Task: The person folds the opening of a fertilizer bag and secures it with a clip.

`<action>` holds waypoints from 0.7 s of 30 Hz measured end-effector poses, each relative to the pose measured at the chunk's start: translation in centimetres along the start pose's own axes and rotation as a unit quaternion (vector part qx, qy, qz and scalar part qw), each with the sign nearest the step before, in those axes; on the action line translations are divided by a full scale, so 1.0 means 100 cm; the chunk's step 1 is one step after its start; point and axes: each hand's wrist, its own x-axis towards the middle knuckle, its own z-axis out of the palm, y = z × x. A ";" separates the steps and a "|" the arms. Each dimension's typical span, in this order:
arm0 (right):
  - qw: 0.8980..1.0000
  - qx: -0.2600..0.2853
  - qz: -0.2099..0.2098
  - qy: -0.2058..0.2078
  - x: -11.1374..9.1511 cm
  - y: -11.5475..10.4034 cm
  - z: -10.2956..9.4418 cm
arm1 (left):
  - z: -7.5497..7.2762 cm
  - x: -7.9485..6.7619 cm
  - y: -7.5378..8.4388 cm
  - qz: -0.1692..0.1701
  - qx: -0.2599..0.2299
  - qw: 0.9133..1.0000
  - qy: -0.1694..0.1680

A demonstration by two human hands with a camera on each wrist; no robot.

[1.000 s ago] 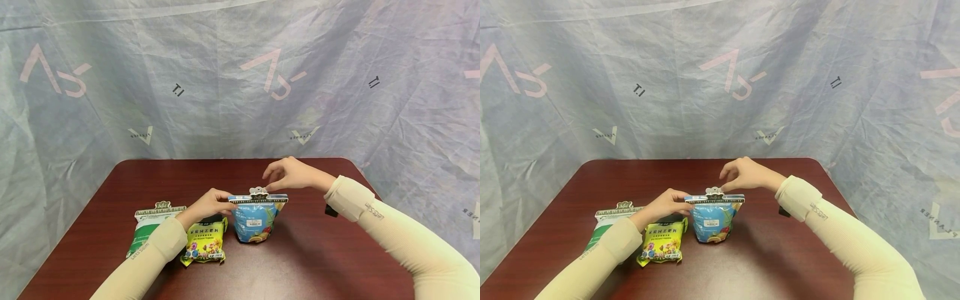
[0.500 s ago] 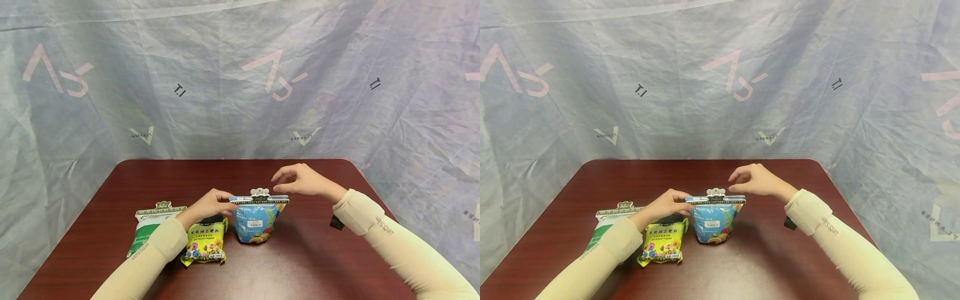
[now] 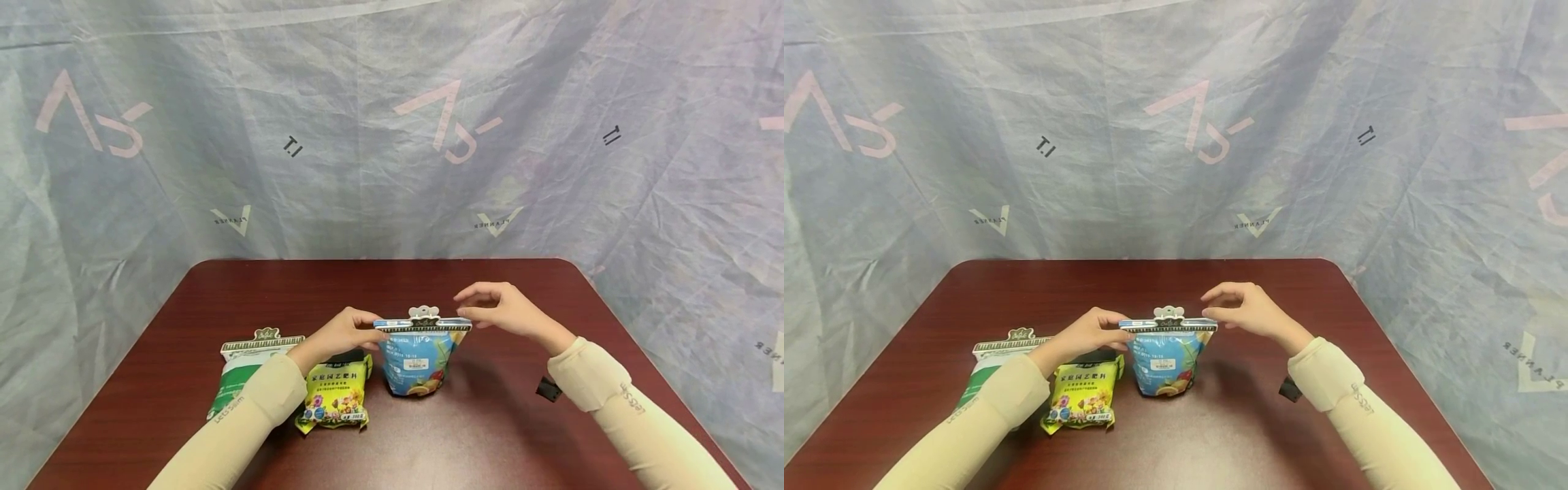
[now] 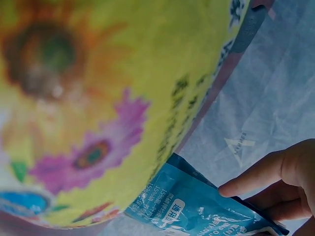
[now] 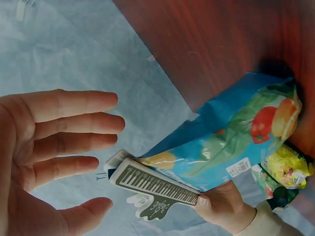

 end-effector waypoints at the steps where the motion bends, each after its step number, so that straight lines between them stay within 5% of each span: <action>1: 1.000 0.013 0.000 0.001 -0.001 0.003 0.001 | 0.000 0.000 0.000 -0.001 0.001 1.000 0.002; 13: 0.991 0.133 -0.022 0.024 -0.015 0.034 0.016 | 0.000 0.000 0.000 0.003 -0.001 1.000 0.001; 21: 0.972 0.234 -0.012 0.032 -0.016 0.044 0.028 | 0.002 -0.001 0.002 0.005 -0.005 1.000 0.002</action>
